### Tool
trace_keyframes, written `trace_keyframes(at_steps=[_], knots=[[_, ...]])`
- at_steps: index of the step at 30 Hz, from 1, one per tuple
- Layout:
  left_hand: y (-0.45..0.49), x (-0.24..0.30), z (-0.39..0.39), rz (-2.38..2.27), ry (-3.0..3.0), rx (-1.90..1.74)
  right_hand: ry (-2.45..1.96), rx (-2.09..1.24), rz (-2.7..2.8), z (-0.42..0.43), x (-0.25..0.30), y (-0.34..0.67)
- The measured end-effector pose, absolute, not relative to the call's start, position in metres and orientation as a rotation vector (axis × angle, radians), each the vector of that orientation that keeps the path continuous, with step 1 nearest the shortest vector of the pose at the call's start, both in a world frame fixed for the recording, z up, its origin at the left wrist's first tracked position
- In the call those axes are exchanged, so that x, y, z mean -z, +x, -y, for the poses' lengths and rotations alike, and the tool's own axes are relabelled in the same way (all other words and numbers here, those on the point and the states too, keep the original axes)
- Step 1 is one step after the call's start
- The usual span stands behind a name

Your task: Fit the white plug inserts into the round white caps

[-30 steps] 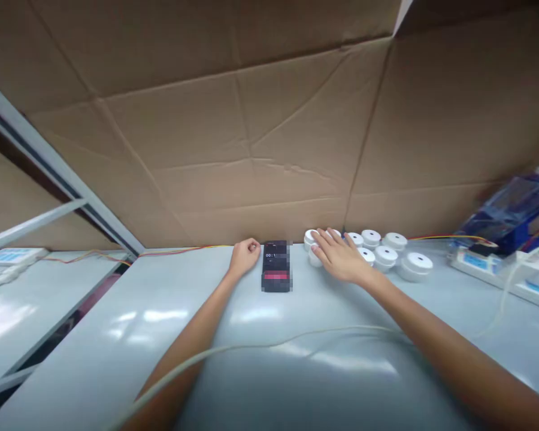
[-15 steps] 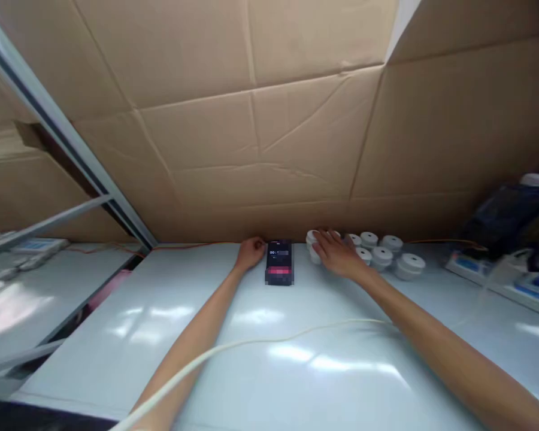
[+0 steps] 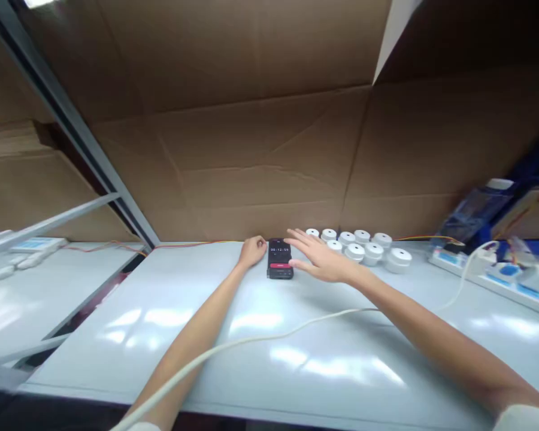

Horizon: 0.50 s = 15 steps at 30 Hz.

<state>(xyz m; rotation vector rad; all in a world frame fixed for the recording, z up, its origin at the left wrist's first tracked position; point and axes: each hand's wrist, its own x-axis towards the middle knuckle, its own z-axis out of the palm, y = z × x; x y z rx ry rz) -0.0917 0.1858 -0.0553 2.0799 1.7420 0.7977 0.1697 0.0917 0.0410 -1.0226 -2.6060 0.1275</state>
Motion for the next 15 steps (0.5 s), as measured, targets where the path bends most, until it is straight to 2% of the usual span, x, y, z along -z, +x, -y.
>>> trace_keyframes(at_steps=[7,9,15], knots=[[-0.091,0.054,-0.183,-1.742,2.079,-0.807,-0.313,-0.22,2.149,0.006,-0.042,0.171],[-0.091,0.054,-0.184,-1.748,2.072,-0.795,-0.075,-0.28,2.178,0.036,-0.042,0.177],[-0.09,0.052,-0.18,-1.765,2.056,-0.793,-0.162,-0.502,2.193,0.083,-0.034,0.195]])
